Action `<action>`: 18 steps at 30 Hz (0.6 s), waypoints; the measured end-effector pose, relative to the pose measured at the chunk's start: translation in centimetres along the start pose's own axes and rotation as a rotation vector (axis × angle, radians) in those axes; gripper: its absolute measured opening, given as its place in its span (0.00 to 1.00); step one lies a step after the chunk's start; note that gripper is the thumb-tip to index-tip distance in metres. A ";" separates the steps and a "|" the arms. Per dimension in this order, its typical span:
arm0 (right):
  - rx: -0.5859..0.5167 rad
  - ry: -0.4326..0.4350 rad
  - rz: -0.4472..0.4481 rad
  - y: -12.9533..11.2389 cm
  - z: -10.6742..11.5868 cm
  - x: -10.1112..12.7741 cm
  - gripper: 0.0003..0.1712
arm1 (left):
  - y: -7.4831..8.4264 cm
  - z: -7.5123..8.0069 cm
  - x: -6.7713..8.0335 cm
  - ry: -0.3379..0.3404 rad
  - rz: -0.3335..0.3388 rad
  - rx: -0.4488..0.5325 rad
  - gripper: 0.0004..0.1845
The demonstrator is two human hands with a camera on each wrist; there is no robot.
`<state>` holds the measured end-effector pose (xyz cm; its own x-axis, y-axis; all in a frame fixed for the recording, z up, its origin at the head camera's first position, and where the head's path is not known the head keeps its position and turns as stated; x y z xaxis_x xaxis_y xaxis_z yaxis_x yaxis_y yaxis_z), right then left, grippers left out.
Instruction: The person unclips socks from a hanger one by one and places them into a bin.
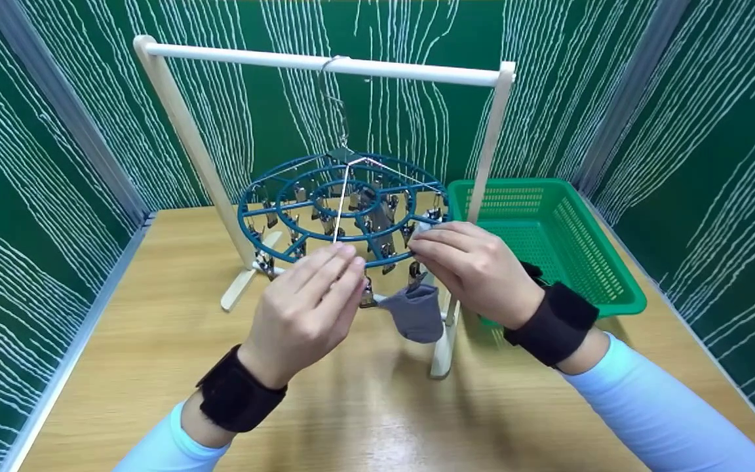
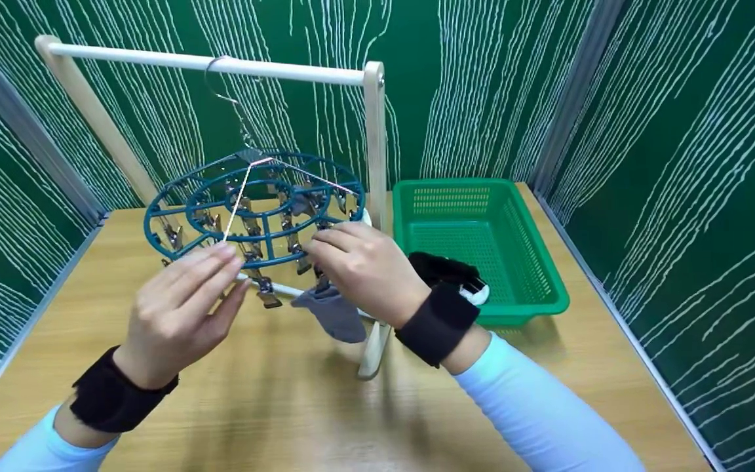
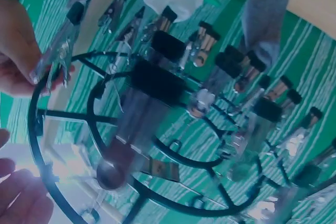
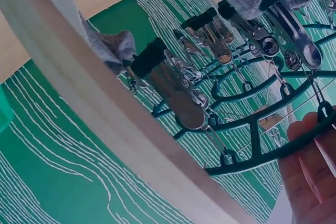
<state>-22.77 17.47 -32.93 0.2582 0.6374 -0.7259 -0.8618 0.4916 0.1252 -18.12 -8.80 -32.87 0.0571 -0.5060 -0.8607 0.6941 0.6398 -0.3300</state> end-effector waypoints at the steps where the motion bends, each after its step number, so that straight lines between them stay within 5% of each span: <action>1: -0.001 0.007 0.004 -0.1 0.0 -0.1 0.16 | 0.1 -0.1 -0.1 -0.014 -0.007 -0.010 0.09; 10: -0.004 0.049 0.044 -1.1 -0.5 -0.8 0.16 | 0.1 -0.6 -0.1 -0.117 -0.039 -0.068 0.09; 18: -0.007 0.038 0.034 -1.2 -0.3 -1.2 0.16 | -0.5 -0.3 0.2 -0.091 -0.020 -0.077 0.07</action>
<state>-22.19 15.90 -32.42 0.2125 0.6306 -0.7465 -0.8729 0.4658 0.1450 -18.71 -9.05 -33.04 0.1112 -0.5668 -0.8163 0.6384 0.6703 -0.3785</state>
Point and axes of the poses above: each hand's wrist, its own x-axis away from the middle knuckle, its own z-axis out of the back of the hand, y = z × x, the point moved 1 cm from there along -x, towards the middle knuckle, and after that the axes turned 3 degrees about -y, right-handed, at the moved point
